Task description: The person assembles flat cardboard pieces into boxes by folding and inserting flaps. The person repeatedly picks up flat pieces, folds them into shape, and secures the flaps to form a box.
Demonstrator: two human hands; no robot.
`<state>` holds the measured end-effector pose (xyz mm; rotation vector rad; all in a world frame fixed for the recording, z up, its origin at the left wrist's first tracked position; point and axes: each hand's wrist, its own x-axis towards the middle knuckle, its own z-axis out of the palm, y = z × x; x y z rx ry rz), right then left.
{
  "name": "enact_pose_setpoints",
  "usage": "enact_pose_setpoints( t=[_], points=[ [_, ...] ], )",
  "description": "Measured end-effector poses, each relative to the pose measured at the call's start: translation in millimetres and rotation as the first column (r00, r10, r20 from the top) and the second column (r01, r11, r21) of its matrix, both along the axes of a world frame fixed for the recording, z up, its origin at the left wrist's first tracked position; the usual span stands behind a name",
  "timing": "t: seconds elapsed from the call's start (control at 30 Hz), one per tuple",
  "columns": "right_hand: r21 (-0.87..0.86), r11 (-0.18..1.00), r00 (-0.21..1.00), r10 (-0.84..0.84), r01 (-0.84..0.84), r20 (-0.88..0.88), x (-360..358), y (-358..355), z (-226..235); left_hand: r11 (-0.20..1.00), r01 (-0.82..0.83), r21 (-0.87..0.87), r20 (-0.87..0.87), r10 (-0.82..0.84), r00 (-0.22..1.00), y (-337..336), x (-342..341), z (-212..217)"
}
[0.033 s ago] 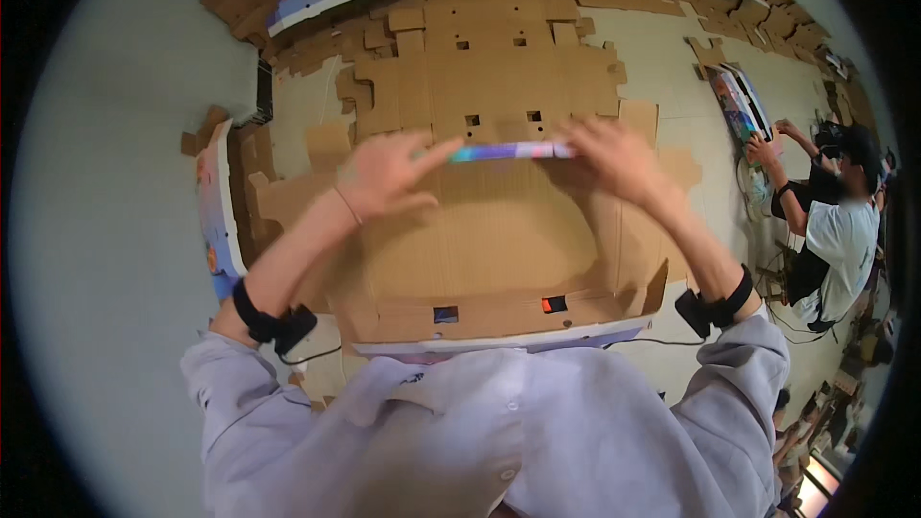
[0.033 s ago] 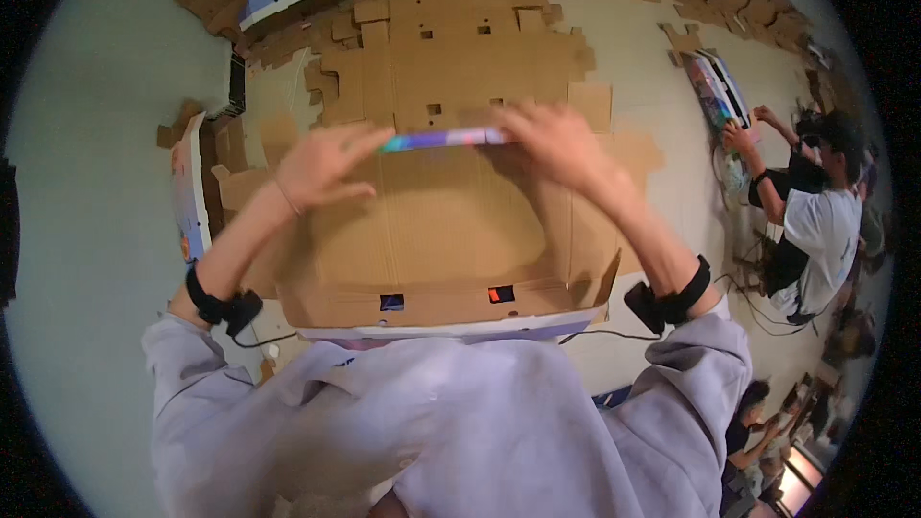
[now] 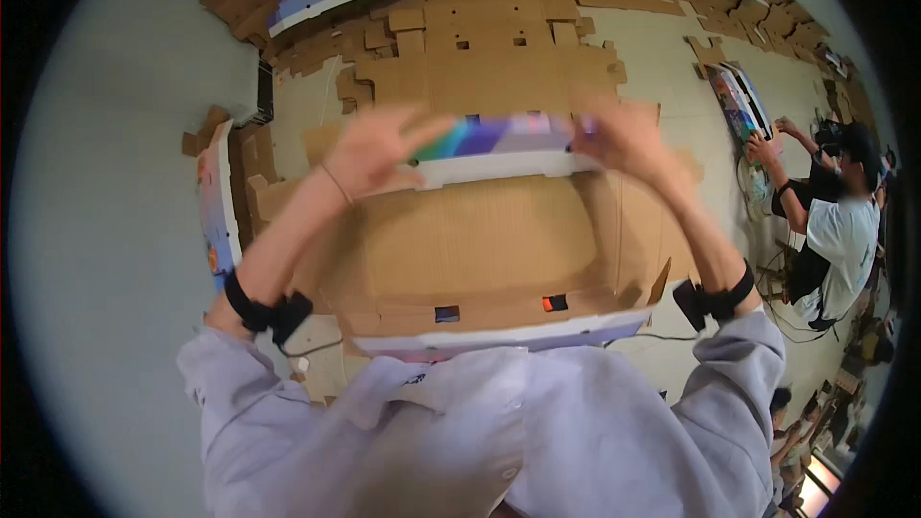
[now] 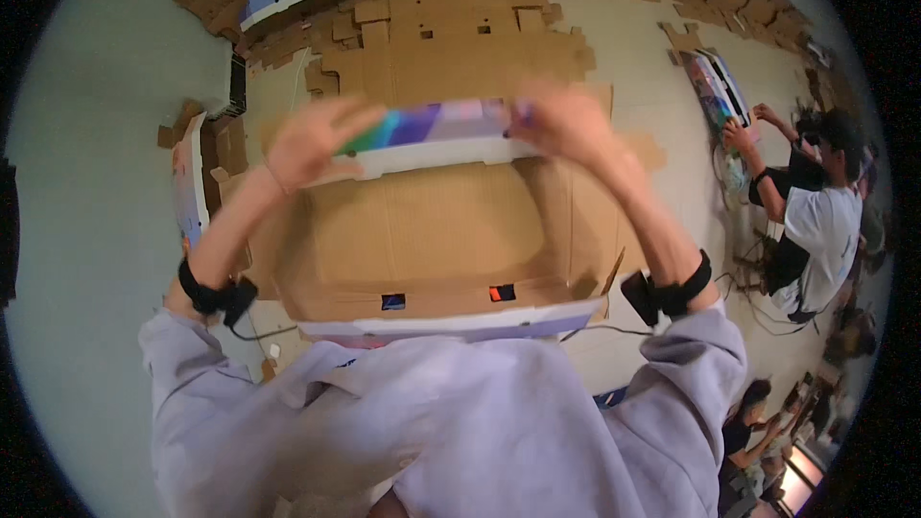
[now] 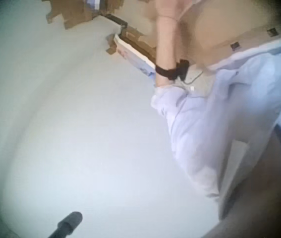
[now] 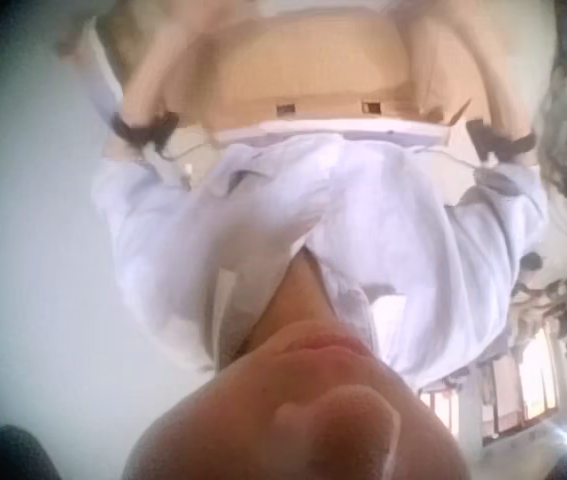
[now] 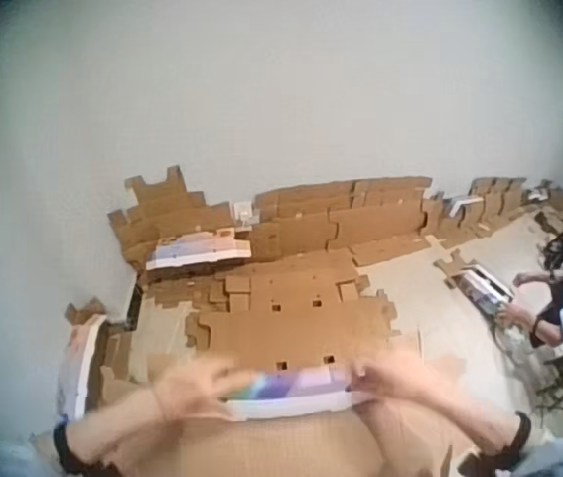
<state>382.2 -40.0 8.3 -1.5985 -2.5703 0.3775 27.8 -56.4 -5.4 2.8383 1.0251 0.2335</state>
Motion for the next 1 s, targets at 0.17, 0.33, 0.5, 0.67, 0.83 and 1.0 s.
enact_pose_setpoints(
  t=[0.17, 0.33, 0.5, 0.67, 0.83, 1.0],
  points=[
    [0.19, 0.86, 0.721, -0.254, 0.474, -0.645, 95, 18, 25, 0.9, -0.422, 0.108, 0.248, 0.387, 0.888, 40, -76, 37],
    [-0.203, 0.773, 0.678, -0.627, 0.601, -0.383, 305, -74, -75, 0.621, -0.776, -0.108, 0.359, 0.752, 0.552, -26, -248, -45],
    [-0.956, 0.113, -0.225, -0.958, 0.27, -0.176, 323, -210, -205, -0.046, -0.691, -0.722, -0.043, 0.999, -0.022, -257, -419, -223],
    [-0.721, 0.663, -0.731, -0.592, -0.202, -0.339, 323, -296, -309, -0.382, -0.111, -0.917, -0.398, 0.868, 0.296, -282, -296, -250],
    [-0.761, 0.648, -0.743, -0.525, -0.034, -0.414, 200, -191, -205, -0.13, -0.012, -0.991, -0.131, 0.991, 0.026, -211, -240, -195],
    [-0.711, 0.698, -0.401, -0.676, -0.08, -0.618, 180, -173, -132, 0.043, 0.269, -0.962, 0.047, 0.999, 0.009, -163, -152, -58]
  ],
)
